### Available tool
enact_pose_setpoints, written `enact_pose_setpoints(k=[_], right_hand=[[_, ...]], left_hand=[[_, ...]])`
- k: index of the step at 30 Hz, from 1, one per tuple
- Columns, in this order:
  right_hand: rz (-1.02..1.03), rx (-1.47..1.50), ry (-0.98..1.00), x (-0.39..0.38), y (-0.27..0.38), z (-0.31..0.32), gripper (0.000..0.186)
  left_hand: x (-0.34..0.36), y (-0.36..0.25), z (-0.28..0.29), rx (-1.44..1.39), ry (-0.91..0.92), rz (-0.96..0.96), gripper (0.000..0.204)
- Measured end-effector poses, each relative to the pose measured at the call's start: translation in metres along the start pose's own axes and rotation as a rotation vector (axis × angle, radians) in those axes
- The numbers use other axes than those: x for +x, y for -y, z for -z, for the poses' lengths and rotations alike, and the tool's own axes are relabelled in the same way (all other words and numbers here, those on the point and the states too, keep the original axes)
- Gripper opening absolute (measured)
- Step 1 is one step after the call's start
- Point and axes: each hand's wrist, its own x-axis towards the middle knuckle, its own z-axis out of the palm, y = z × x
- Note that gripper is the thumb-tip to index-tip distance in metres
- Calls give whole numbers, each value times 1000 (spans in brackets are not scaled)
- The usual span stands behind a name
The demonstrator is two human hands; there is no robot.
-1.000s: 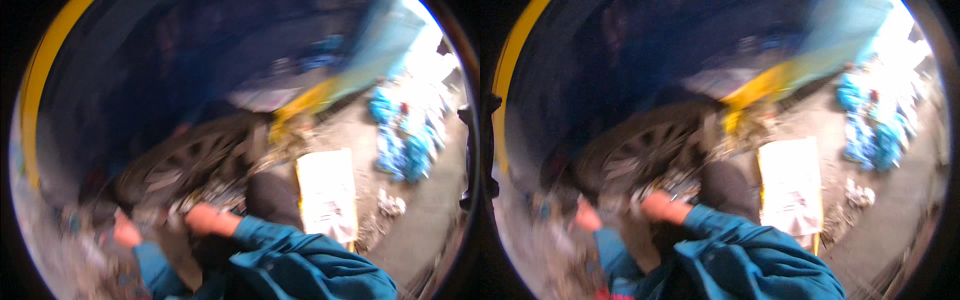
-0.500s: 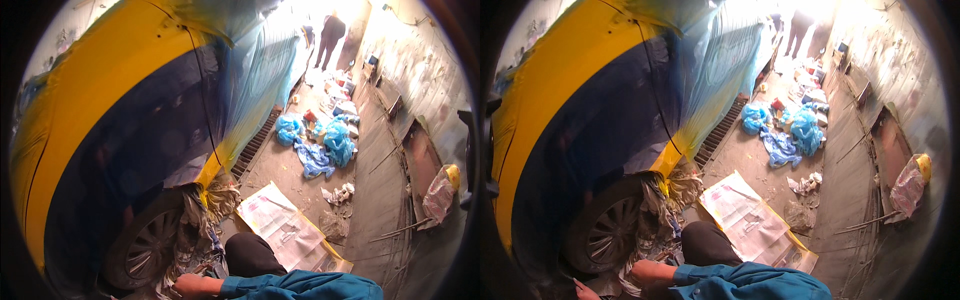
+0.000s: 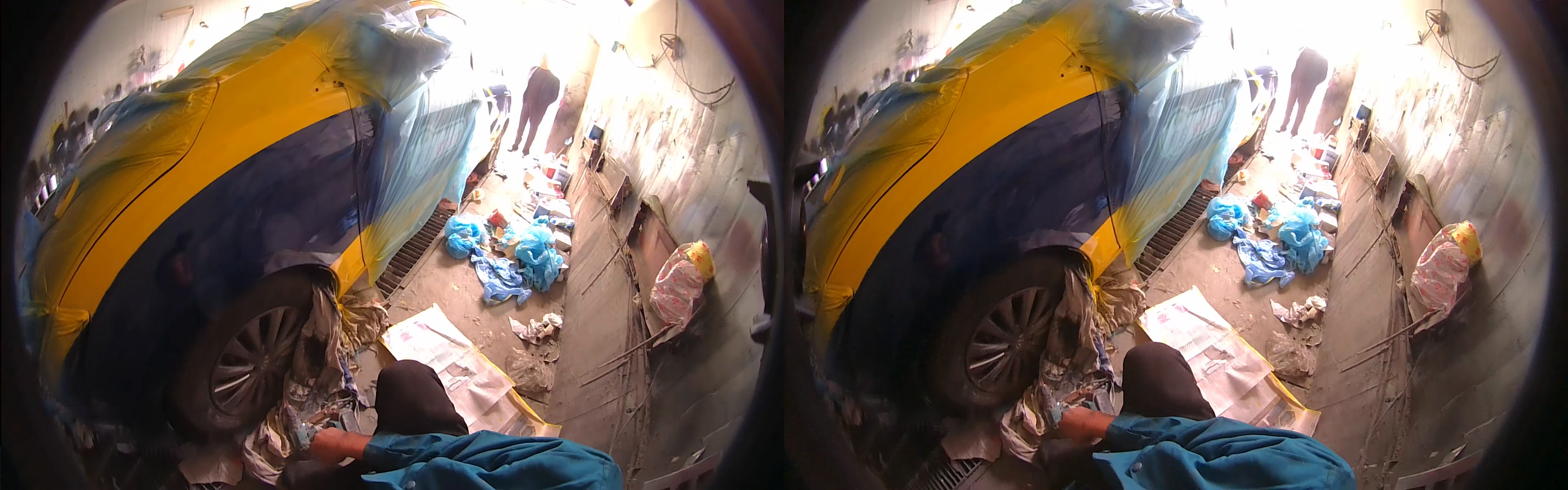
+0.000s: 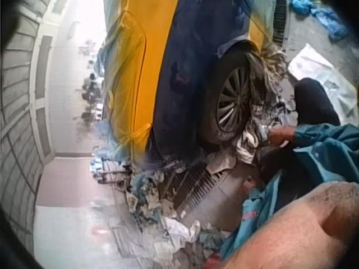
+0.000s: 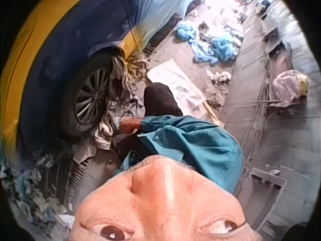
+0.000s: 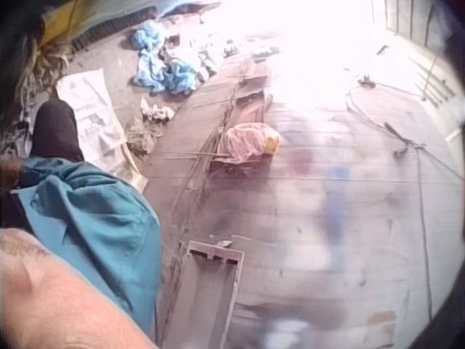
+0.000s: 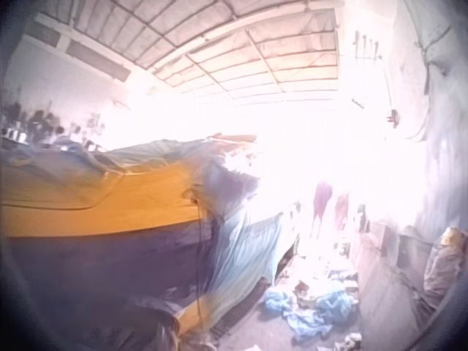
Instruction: The person kneels beside a yellow and blue car and uses a cordless drill to drive screws into the rear bumper near the wheel arch. They repeatedly insert screws, tighten them with the drill, and adjust the bumper edge by hand.
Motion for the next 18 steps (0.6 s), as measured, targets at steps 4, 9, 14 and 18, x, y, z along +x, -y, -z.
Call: enact_pose_setpoints(k=[4,9,14,18], right_hand=[[-60,-10,61,6,-1,-19,21],[-209,67,157,-3,-27,-29,32],[-335,-19,166,0,-40,-27,48],[-385,-50,84,10,-57,-37,39]], left_hand=[[-23,34,-21,-61,233,-5,50],[-106,149,-25,-202,421,196,47],[-137,189,-46,-357,528,372,48],[-132,204,-102,-330,639,361,53]])
